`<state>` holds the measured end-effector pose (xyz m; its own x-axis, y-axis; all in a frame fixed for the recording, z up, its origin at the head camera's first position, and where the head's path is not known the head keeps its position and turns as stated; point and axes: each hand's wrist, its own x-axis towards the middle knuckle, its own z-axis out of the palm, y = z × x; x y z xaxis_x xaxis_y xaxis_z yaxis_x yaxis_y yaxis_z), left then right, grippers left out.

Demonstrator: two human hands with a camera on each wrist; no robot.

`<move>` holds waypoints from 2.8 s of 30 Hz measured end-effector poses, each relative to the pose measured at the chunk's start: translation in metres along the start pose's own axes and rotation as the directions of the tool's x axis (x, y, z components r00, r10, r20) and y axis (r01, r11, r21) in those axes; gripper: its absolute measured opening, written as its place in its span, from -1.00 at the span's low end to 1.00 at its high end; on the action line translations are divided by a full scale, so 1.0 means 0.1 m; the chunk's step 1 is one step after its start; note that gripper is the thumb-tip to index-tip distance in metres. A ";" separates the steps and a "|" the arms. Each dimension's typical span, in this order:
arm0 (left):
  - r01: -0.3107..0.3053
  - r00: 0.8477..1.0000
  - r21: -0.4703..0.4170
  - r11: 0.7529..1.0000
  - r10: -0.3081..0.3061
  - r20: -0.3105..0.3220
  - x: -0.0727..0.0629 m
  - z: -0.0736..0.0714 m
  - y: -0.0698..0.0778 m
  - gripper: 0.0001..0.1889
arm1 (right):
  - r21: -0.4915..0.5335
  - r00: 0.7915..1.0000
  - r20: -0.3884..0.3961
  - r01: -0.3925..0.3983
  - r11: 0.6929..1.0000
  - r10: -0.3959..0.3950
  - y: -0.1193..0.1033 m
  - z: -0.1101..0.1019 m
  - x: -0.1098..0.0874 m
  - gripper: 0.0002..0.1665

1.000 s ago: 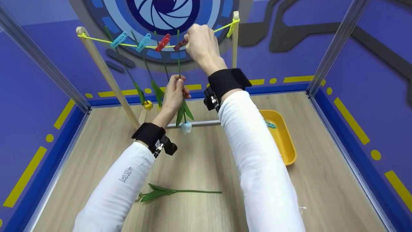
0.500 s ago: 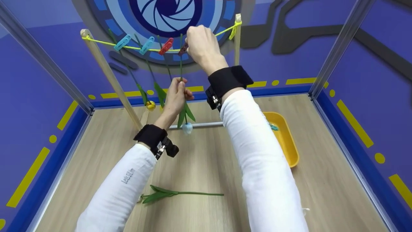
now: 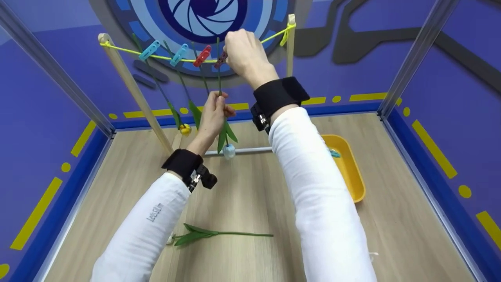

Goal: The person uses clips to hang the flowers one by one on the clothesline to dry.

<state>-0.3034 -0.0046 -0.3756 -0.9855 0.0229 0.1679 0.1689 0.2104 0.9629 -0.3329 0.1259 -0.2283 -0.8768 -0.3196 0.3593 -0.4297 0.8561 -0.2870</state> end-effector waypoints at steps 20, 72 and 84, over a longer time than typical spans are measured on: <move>-0.004 1.000 0.053 0.999 0.005 -0.018 0.04 -0.07 -0.03 -0.71 | 0.042 0.999 -0.028 0.016 0.999 -0.015 -0.01 0.05 -0.05 -0.49; -0.100 0.978 0.252 0.963 0.050 0.201 -0.97 -0.35 -0.82 -0.69 | 0.145 0.961 0.058 -0.276 0.950 0.270 2.07 1.37 -2.05 -0.50; -0.166 0.961 0.367 0.915 0.066 0.270 -1.29 -0.23 -1.10 -0.71 | -0.029 0.871 0.321 -0.384 0.923 0.373 2.44 1.64 -2.16 -0.43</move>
<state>-0.1942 -0.0533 -0.4982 -0.9392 0.2994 0.1683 0.3135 0.5474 0.7759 -0.2837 0.3371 -0.5216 -0.9928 -0.0893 -0.0793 -0.0531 0.9247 -0.3770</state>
